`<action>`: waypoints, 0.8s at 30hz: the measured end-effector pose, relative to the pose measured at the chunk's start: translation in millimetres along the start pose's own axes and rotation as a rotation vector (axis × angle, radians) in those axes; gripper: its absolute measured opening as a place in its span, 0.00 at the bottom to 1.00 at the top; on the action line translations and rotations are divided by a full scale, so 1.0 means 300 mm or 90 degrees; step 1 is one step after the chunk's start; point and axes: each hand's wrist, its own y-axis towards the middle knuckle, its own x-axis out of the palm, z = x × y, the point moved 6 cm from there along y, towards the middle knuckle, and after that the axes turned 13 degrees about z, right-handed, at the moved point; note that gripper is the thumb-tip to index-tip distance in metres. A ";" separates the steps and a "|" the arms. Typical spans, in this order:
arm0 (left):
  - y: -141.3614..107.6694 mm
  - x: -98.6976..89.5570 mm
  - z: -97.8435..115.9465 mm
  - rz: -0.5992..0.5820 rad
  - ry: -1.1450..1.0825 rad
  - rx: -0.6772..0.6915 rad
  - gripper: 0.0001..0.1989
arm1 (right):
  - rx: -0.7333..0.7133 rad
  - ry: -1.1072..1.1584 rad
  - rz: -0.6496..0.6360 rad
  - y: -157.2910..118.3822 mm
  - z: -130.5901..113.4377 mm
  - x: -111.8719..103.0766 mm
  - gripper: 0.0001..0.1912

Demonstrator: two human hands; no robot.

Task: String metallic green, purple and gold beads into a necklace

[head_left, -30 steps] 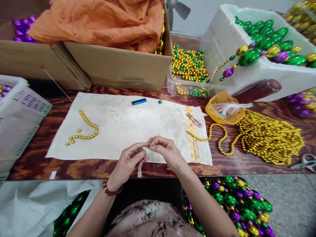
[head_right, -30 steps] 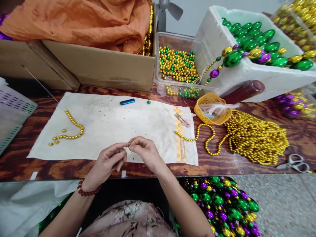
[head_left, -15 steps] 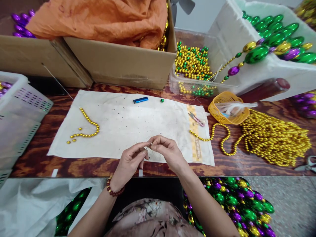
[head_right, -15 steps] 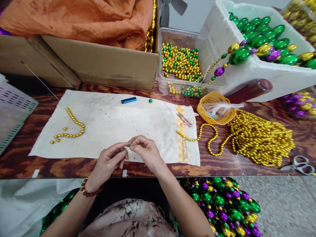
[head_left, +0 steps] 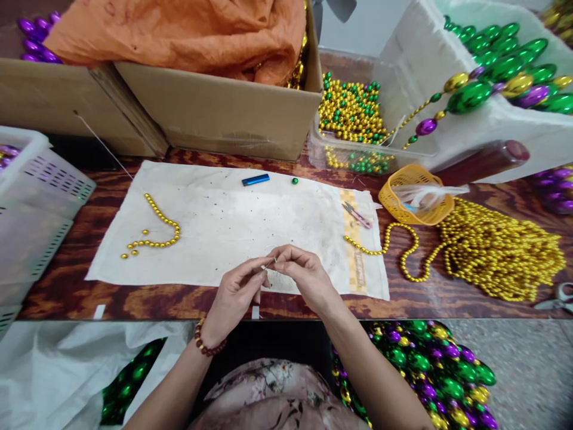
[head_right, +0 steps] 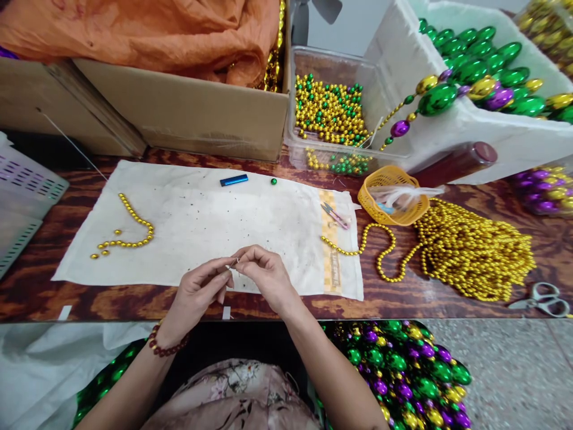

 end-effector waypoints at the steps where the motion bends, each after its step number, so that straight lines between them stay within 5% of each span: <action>1: 0.000 0.000 -0.001 0.000 0.002 0.000 0.16 | 0.001 0.004 0.000 -0.001 0.000 0.000 0.07; 24: -0.001 -0.003 0.005 -0.059 0.071 0.046 0.16 | 0.030 0.038 0.005 0.004 0.033 -0.015 0.07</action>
